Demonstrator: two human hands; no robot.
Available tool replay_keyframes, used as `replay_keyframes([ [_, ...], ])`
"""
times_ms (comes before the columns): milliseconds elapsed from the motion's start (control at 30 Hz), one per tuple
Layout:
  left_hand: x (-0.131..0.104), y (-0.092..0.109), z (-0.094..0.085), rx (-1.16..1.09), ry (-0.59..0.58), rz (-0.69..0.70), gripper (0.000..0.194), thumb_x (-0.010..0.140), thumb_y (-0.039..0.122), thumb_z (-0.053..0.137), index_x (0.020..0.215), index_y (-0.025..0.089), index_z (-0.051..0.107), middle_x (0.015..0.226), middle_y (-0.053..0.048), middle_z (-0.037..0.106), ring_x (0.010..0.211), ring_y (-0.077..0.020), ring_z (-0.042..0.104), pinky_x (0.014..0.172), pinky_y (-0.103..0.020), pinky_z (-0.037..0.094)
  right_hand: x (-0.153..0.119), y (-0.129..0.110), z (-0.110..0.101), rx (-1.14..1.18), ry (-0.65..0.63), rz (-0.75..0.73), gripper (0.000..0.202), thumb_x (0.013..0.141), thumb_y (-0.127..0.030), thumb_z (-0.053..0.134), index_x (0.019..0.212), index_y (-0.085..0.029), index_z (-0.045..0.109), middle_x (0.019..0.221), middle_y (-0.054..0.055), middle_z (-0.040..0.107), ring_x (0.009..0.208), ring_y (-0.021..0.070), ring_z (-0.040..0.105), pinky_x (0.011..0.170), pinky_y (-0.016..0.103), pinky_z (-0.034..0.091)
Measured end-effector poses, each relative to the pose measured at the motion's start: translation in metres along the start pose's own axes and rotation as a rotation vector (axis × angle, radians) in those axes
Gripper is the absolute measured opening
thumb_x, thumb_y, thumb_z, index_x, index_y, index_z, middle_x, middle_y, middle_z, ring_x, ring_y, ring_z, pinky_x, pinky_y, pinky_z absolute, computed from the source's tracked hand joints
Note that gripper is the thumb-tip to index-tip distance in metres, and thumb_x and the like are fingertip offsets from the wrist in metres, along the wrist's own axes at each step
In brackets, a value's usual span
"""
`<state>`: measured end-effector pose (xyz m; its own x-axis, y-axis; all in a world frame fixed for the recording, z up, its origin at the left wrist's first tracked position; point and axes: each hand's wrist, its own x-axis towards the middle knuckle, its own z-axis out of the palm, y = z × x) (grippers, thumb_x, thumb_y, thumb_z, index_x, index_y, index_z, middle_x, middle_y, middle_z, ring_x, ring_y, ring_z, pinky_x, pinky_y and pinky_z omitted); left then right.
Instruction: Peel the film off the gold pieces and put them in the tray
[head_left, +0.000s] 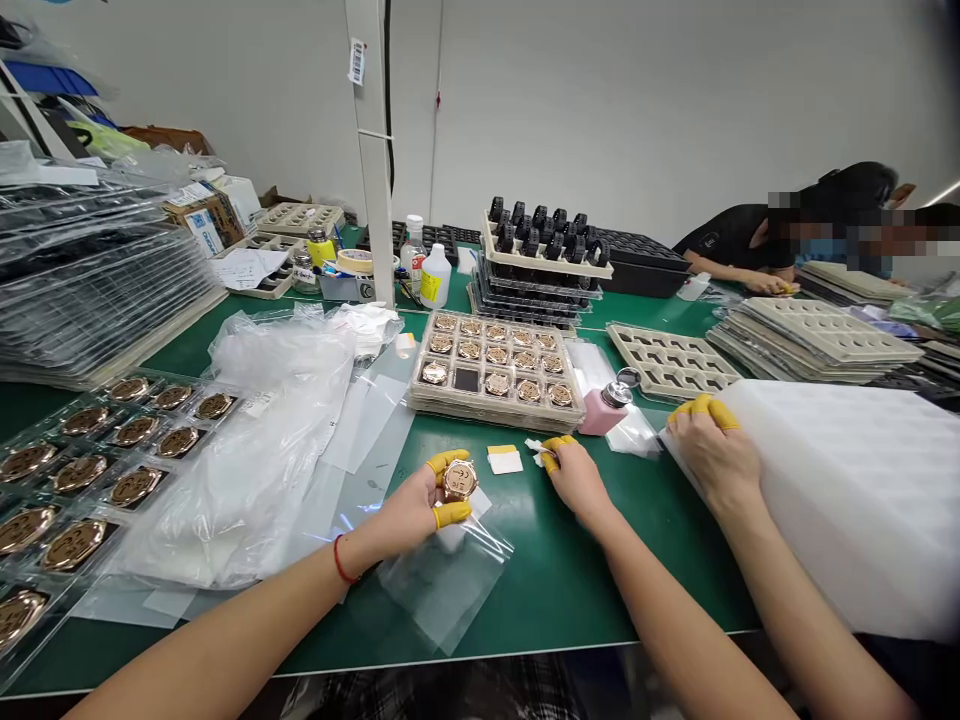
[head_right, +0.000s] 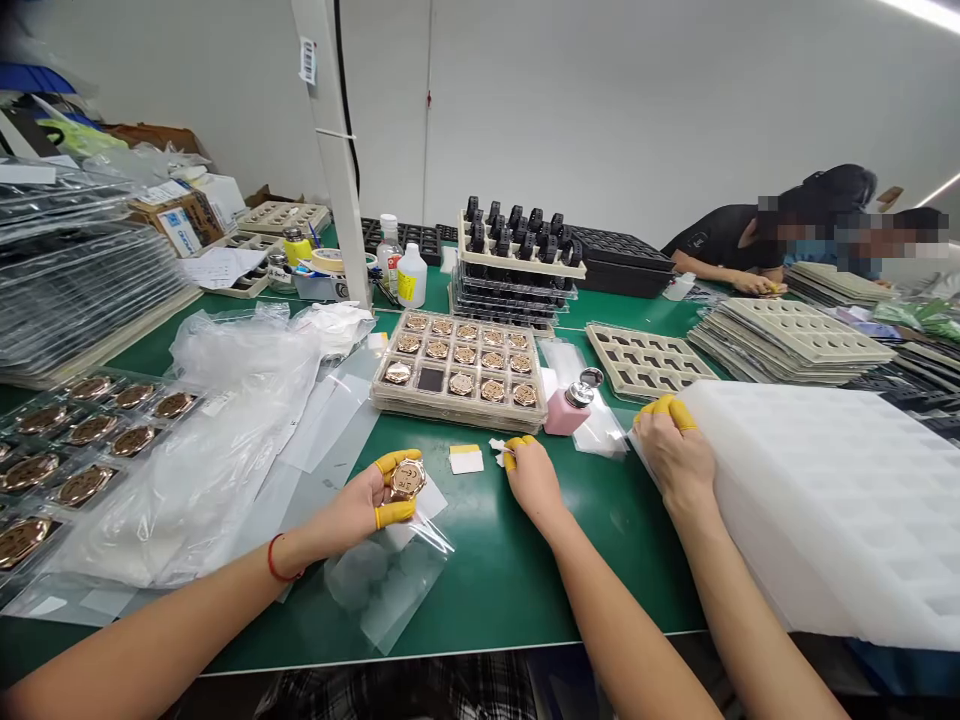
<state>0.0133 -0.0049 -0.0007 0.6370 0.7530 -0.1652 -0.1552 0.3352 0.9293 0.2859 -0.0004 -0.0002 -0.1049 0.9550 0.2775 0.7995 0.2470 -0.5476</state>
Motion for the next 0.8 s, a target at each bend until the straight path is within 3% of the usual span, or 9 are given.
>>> replay_keyframes([
  [100, -0.001, 0.005, 0.001, 0.047, 0.000, 0.008, 0.065, 0.072, 0.020, 0.068, 0.128, 0.024, 0.037, 0.107, -0.003, 0.052, 0.086, -0.0116, 0.053, 0.080, -0.028, 0.046, -0.001, -0.032, 0.010, 0.036, 0.015, -0.004, 0.017, 0.092, -0.030, 0.047, 0.090, -0.020, 0.061, 0.091, 0.006, 0.059, 0.082, 0.0200, 0.055, 0.073, 0.036, 0.048],
  [200, -0.003, 0.010, 0.003, 0.099, -0.002, 0.035, 0.059, 0.073, 0.019, 0.068, 0.125, 0.023, 0.040, 0.106, -0.004, 0.054, 0.088, -0.0134, 0.054, 0.079, -0.028, 0.046, 0.001, -0.074, 0.014, 0.189, -0.052, -0.249, 0.013, 0.091, -0.029, 0.050, 0.093, -0.025, 0.063, 0.094, 0.004, 0.059, 0.088, 0.0208, 0.053, 0.077, 0.037, 0.045],
  [300, -0.005, 0.013, 0.003, 0.169, -0.014, 0.083, 0.051, 0.074, 0.021, 0.067, 0.120, 0.022, 0.045, 0.102, -0.004, 0.056, 0.084, -0.0147, 0.057, 0.074, -0.028, 0.048, 0.005, -0.100, 0.026, 0.183, -0.113, -0.443, 0.016, 0.091, -0.027, 0.050, 0.095, -0.028, 0.065, 0.093, 0.005, 0.058, 0.085, 0.0203, 0.050, 0.073, 0.037, 0.043],
  [467, -0.001, 0.012, -0.003, 0.202, 0.031, 0.107, 0.049, 0.075, 0.024, 0.066, 0.120, 0.023, 0.045, 0.115, -0.007, 0.055, 0.099, -0.0195, 0.056, 0.084, -0.032, 0.047, 0.004, -0.093, 0.044, 0.156, -0.039, -0.448, 0.016, 0.090, -0.025, 0.050, 0.097, -0.027, 0.064, 0.090, 0.006, 0.059, 0.082, 0.0203, 0.047, 0.071, 0.037, 0.039],
  [633, 0.005, 0.009, -0.001, 0.354, 0.048, 0.103, 0.037, 0.074, 0.026, 0.066, 0.109, 0.020, 0.054, 0.105, -0.006, 0.061, 0.094, -0.0201, 0.058, 0.082, -0.031, 0.047, -0.001, -0.082, 0.048, 0.153, -0.072, -0.538, 0.019, 0.090, -0.025, 0.048, 0.100, -0.030, 0.063, 0.091, 0.005, 0.060, 0.084, 0.0218, 0.047, 0.073, 0.038, 0.038],
  [800, 0.005, 0.003, 0.001, 0.223, 0.093, 0.061, 0.048, 0.072, 0.027, 0.069, 0.115, 0.021, 0.049, 0.107, -0.006, 0.062, 0.093, -0.0201, 0.060, 0.081, -0.032, 0.048, 0.001, -0.084, 0.046, 0.154, -0.011, -0.428, 0.019, 0.090, -0.024, 0.046, 0.097, -0.027, 0.063, 0.088, 0.006, 0.060, 0.083, 0.0218, 0.047, 0.074, 0.038, 0.038],
])
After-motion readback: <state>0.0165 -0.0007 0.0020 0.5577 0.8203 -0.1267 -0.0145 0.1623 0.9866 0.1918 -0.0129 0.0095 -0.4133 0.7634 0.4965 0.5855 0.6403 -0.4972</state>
